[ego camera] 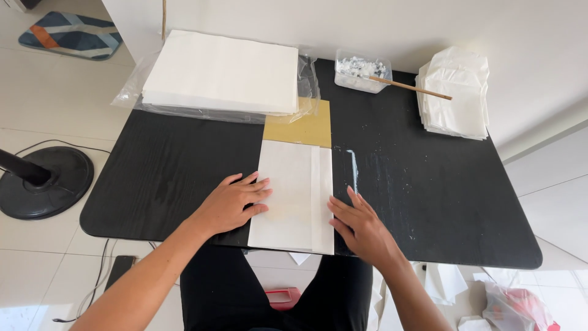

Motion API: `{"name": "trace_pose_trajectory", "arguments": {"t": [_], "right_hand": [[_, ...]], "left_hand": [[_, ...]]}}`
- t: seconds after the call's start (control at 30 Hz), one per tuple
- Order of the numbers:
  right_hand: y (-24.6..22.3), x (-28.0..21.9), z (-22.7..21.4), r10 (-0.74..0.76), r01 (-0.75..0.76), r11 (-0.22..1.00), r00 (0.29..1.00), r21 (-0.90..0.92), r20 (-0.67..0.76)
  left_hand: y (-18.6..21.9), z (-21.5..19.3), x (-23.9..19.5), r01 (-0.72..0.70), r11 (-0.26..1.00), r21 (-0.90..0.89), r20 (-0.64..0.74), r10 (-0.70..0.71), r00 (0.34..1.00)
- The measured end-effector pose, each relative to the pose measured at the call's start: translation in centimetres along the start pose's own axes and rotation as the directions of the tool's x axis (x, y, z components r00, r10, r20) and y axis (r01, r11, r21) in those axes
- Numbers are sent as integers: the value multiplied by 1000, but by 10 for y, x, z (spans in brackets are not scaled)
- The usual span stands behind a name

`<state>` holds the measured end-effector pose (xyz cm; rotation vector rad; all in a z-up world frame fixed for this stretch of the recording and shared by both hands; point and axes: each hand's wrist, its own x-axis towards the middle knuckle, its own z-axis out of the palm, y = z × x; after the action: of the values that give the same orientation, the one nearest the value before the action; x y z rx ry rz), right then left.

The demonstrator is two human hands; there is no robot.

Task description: Folding paper sheets and applying glue with a brush to manually assemble paper bags.

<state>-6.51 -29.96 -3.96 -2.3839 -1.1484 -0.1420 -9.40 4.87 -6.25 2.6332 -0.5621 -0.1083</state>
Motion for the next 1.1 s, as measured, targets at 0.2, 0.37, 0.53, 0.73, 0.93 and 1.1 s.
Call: {"name": "trace_pose_trajectory", "arguments": {"t": [0.2, 0.37, 0.53, 0.73, 0.93, 1.1], "right_hand": [[-2, 13, -16, 180, -193, 981, 937, 11, 300], [-18, -2, -29, 241, -280, 960, 855, 17, 460], [-37, -19, -22, 283, -319, 948, 831, -6, 480], [-52, -22, 12, 143, -141, 990, 979, -24, 142], [-74, -12, 35, -4, 2, 999, 998, -39, -55], [-74, -11, 44, 39, -65, 989, 981, -131, -191]], "left_hand": [[3, -26, -4, 17, 997, -75, 205, -2, 979], [8, -38, -11, -12, 998, -70, 328, 34, 944], [19, -40, -22, -45, 999, -1, 383, 42, 923], [39, 13, -33, -143, 976, 163, 92, 129, 987], [59, 38, -31, -99, 950, 297, -94, 133, 987], [61, 44, -34, -79, 947, 311, -134, 126, 983]]}}
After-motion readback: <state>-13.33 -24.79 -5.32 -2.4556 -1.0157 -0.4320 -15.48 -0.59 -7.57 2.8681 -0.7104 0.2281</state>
